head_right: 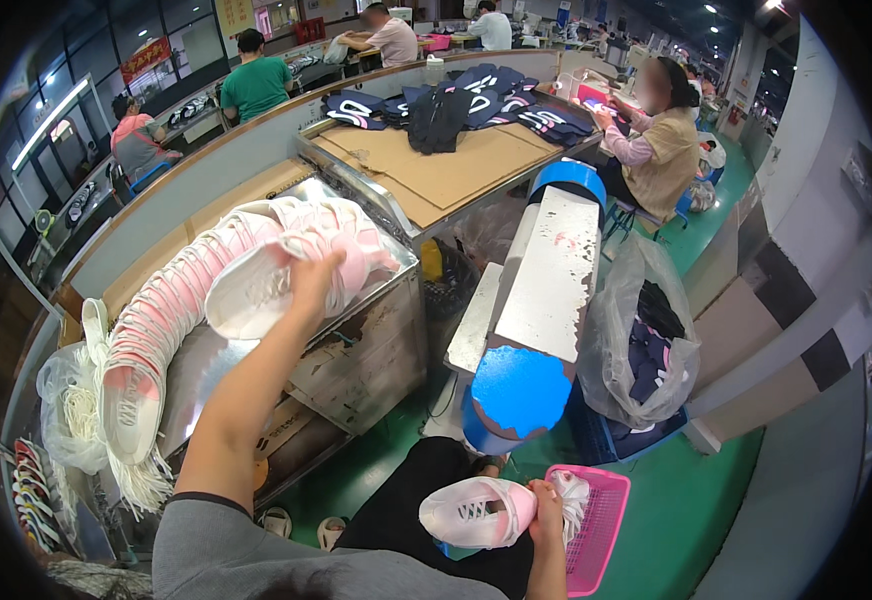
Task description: The person picks up a stack of shoe components and places them in a basket, then handles individual pink and white shoes, using a mounting machine to shape or secure the material.
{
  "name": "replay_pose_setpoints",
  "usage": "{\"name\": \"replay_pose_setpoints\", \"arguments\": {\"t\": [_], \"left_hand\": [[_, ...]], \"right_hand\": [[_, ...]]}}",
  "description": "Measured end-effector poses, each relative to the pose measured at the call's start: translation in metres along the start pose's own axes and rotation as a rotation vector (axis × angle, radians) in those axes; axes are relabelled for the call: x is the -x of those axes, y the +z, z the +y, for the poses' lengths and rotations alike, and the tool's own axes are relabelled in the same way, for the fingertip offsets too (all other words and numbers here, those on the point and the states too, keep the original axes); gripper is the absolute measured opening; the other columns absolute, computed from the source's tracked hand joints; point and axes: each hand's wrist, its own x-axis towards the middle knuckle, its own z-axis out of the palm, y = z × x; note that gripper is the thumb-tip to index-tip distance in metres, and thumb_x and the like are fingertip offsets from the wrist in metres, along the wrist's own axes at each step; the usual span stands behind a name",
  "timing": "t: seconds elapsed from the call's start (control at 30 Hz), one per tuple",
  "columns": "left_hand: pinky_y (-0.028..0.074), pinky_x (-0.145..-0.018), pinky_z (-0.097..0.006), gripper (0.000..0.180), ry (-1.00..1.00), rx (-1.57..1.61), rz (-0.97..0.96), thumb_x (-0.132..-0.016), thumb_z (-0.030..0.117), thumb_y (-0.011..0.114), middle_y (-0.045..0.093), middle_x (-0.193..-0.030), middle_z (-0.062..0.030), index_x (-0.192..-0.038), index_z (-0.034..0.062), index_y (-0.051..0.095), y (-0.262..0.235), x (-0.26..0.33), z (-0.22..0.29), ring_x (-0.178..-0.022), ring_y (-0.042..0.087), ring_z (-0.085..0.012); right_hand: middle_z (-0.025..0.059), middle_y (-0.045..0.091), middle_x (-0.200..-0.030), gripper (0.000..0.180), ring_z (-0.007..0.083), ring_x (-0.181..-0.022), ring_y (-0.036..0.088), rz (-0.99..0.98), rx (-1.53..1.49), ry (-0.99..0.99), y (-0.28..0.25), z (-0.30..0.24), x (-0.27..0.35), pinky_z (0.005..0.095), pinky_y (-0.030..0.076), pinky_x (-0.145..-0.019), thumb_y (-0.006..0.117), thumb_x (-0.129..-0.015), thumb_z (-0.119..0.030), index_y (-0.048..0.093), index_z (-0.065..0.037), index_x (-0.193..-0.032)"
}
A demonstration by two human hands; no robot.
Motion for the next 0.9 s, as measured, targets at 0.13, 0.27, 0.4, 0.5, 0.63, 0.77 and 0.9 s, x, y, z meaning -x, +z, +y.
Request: {"name": "replay_pose_setpoints", "arguments": {"t": [0.13, 0.27, 0.4, 0.5, 0.63, 0.77, 0.9], "left_hand": [[0.043, -0.086, -0.032, 0.051, 0.074, 0.03, 0.04, -0.072, 0.022, 0.072, 0.059, -0.107, -0.0143, -0.11, -0.0062, 0.053, -0.019, 0.049, -0.019, -0.099, 0.056, -0.0226], [0.043, -0.086, -0.033, 0.055, -0.007, -0.03, -0.085, -0.07, 0.028, 0.074, 0.061, -0.106, -0.0163, -0.108, -0.0066, 0.055, -0.017, 0.012, -0.045, -0.097, 0.057, -0.0245], [0.045, -0.073, -0.03, 0.037, 0.192, -0.001, 0.167, -0.072, 0.025, 0.073, 0.062, -0.089, -0.0078, -0.093, -0.004, 0.061, 0.028, -0.06, -0.061, -0.08, 0.057, -0.0155], [0.045, -0.075, -0.03, 0.04, 0.207, 0.145, 0.062, -0.072, 0.024, 0.074, 0.063, -0.093, -0.0094, -0.098, -0.0038, 0.06, 0.029, -0.079, -0.058, -0.082, 0.058, -0.0161], [0.045, -0.085, -0.033, 0.058, 0.113, 0.019, -0.138, -0.069, 0.029, 0.076, 0.061, -0.112, -0.0161, -0.112, -0.004, 0.057, 0.0, -0.055, -0.034, -0.103, 0.059, -0.0228], [0.045, -0.079, -0.032, 0.052, 0.045, -0.211, -0.125, -0.073, 0.033, 0.074, 0.062, -0.096, -0.0116, -0.107, -0.0023, 0.056, -0.037, -0.048, -0.039, -0.089, 0.058, -0.0214], [0.041, -0.066, -0.026, 0.032, 0.502, -0.128, 0.052, -0.084, 0.025, 0.063, 0.056, -0.082, -0.0045, -0.103, -0.0011, 0.056, -0.03, 0.046, -0.023, -0.072, 0.051, -0.0126]], "right_hand": [[0.0046, 0.059, -0.082, 0.01, 0.0142, -0.074, 0.056, 0.048, -0.026, 0.026, 0.006, 0.003, -0.011, 0.0279, 0.048, -0.067, 0.059, -0.086, -0.014, 0.058, -0.004, -0.087], [0.0044, 0.06, -0.082, 0.01, 0.0143, -0.074, 0.056, -0.022, 0.038, 0.047, 0.014, -0.002, -0.02, 0.0294, 0.048, -0.067, 0.058, -0.086, -0.014, 0.059, -0.004, -0.087], [0.0048, 0.06, -0.083, 0.008, 0.0152, -0.078, 0.057, -0.061, 0.053, 0.015, 0.038, -0.02, -0.014, 0.0302, 0.047, -0.07, 0.054, -0.086, -0.013, 0.058, -0.005, -0.086], [0.0056, 0.061, -0.085, 0.01, 0.0161, -0.081, 0.058, -0.054, 0.083, -0.041, 0.029, -0.021, -0.014, 0.0318, 0.047, -0.073, 0.056, -0.086, -0.013, 0.059, -0.005, -0.09], [0.003, 0.058, -0.087, 0.015, 0.0113, -0.079, 0.054, -0.043, -0.035, -0.085, 0.026, -0.033, 0.009, 0.0261, 0.044, -0.072, 0.061, -0.084, -0.013, 0.054, -0.004, -0.094], [0.0032, 0.056, -0.089, 0.021, 0.0098, -0.081, 0.05, -0.039, 0.244, -0.224, 0.018, -0.03, 0.021, 0.0241, 0.041, -0.073, 0.065, -0.081, -0.012, 0.052, -0.004, -0.096], [0.0045, 0.056, -0.089, 0.017, 0.0122, -0.082, 0.053, 0.015, 0.155, -0.345, 0.035, -0.045, 0.045, 0.0252, 0.044, -0.074, 0.064, -0.083, -0.011, 0.051, -0.004, -0.093]]}}
